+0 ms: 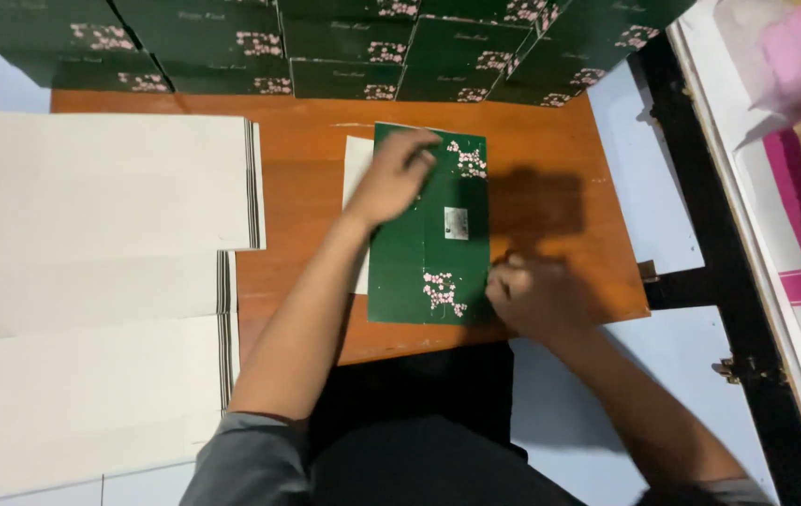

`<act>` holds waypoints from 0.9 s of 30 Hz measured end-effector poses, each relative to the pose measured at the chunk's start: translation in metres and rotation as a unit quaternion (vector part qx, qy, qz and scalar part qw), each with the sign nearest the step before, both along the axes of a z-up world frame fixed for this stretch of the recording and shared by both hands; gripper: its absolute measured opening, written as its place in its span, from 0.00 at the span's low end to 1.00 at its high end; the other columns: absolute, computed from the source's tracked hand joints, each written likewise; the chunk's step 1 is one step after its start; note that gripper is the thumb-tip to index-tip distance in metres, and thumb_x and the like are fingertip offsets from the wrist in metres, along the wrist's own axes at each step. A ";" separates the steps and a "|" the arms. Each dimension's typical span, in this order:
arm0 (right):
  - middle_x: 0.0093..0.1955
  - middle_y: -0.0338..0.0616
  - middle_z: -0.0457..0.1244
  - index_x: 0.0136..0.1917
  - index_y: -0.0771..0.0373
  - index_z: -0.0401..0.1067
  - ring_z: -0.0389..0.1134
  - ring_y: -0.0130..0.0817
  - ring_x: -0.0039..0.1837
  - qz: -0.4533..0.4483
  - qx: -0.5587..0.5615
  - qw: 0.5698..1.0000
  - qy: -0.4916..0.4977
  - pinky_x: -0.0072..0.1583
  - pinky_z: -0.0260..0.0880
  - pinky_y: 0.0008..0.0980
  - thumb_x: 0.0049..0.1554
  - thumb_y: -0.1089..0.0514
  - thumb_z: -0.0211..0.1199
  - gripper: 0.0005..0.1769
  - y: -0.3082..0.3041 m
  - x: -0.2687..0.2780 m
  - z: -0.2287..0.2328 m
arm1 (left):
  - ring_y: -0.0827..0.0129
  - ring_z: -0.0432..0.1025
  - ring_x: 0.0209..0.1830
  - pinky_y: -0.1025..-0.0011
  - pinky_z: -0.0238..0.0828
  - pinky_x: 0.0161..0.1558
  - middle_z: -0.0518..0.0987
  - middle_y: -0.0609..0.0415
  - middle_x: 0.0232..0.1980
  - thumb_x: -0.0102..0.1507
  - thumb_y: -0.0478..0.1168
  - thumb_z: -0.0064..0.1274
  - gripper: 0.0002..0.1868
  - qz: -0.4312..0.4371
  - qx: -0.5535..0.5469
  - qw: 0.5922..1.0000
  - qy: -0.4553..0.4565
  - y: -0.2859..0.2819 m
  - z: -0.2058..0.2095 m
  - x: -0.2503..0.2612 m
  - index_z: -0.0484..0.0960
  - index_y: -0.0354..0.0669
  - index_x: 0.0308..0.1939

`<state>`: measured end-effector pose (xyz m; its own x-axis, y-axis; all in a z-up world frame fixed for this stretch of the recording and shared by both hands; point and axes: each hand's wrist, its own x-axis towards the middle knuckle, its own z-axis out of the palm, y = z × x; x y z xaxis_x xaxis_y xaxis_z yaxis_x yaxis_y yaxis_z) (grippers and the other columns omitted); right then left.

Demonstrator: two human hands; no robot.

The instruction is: Assembling a cardboard box from a flat sheet by folding and tucking flaps.

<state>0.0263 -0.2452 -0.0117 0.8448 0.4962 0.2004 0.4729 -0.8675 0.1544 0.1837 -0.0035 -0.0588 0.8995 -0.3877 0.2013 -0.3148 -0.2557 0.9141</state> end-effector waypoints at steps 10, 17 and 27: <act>0.44 0.43 0.67 0.63 0.61 0.71 0.73 0.42 0.49 -0.246 0.270 0.920 0.140 0.49 0.75 0.41 0.62 0.42 0.64 0.25 0.033 0.048 -0.003 | 0.50 0.62 0.65 0.39 0.41 0.65 0.82 0.40 0.49 0.64 0.60 0.46 0.22 0.216 0.318 0.922 -0.039 0.026 0.016 -0.005 0.79 0.51 0.50; 0.55 0.60 0.68 0.68 0.64 0.68 0.73 0.51 0.56 -0.260 0.495 0.789 0.255 0.52 0.79 0.43 0.70 0.48 0.52 0.21 -0.003 0.060 -0.027 | 0.45 0.74 0.62 0.48 0.65 0.65 0.83 0.44 0.58 0.65 0.42 0.48 0.24 0.084 -0.155 0.982 0.061 0.019 0.057 -0.021 0.67 0.52 0.66; 0.49 0.40 0.68 0.57 0.58 0.71 0.74 0.29 0.49 -0.182 0.773 0.603 -0.069 0.47 0.74 0.22 0.58 0.37 0.60 0.25 -0.096 0.026 0.072 | 0.51 0.70 0.68 0.39 0.49 0.69 0.80 0.50 0.64 0.69 0.50 0.44 0.21 -0.041 0.083 0.982 -0.167 -0.024 0.042 -0.038 0.76 0.46 0.62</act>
